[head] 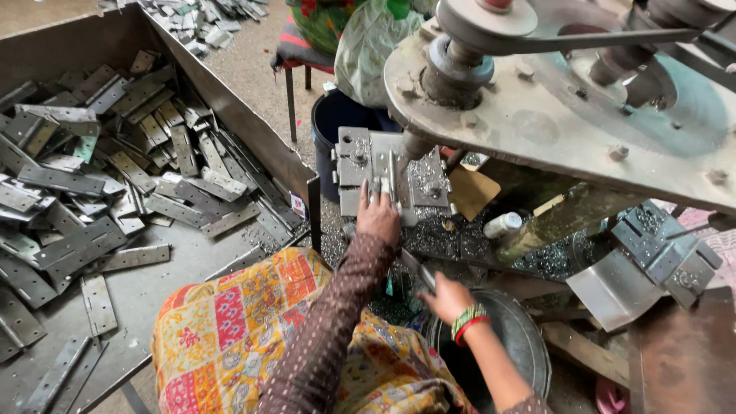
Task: The person repeatedly picks up small metal pieces from a bin, places them on a grinding machine, and operates the lever to grind the edges. The person then removes the processed pieces and places them back into the bin.
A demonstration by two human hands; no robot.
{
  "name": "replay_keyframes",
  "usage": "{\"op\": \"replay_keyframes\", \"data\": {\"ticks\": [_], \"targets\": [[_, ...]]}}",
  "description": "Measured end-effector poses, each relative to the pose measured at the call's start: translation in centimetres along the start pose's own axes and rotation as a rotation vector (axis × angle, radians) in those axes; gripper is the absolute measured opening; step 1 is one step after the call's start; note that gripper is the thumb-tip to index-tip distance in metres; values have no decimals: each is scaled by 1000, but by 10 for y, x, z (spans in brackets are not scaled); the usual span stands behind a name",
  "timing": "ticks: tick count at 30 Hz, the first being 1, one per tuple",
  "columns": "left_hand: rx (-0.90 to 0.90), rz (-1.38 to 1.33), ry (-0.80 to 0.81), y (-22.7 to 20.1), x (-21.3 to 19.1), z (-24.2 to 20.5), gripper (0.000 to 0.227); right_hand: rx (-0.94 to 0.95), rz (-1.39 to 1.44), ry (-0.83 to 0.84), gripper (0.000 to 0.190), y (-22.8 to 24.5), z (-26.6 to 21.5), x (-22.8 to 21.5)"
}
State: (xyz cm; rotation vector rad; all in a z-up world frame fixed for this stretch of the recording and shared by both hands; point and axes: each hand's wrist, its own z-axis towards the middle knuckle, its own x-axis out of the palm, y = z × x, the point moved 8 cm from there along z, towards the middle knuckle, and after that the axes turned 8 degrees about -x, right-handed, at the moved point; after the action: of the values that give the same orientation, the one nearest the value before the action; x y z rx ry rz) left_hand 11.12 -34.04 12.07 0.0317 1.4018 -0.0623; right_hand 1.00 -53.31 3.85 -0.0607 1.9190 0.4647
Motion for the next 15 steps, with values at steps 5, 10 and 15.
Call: {"op": "replay_keyframes", "data": {"ticks": [5,10,15], "targets": [[-66,-92,31,4,-4,25,33,39,43,-61,56,-5,-4,10],[-50,-69,164,5,-1,17,30,83,95,-172,45,-10,-22,54],[-30,-75,170,5,4,13,26,16,261,-49,48,-5,-15,34]]}}
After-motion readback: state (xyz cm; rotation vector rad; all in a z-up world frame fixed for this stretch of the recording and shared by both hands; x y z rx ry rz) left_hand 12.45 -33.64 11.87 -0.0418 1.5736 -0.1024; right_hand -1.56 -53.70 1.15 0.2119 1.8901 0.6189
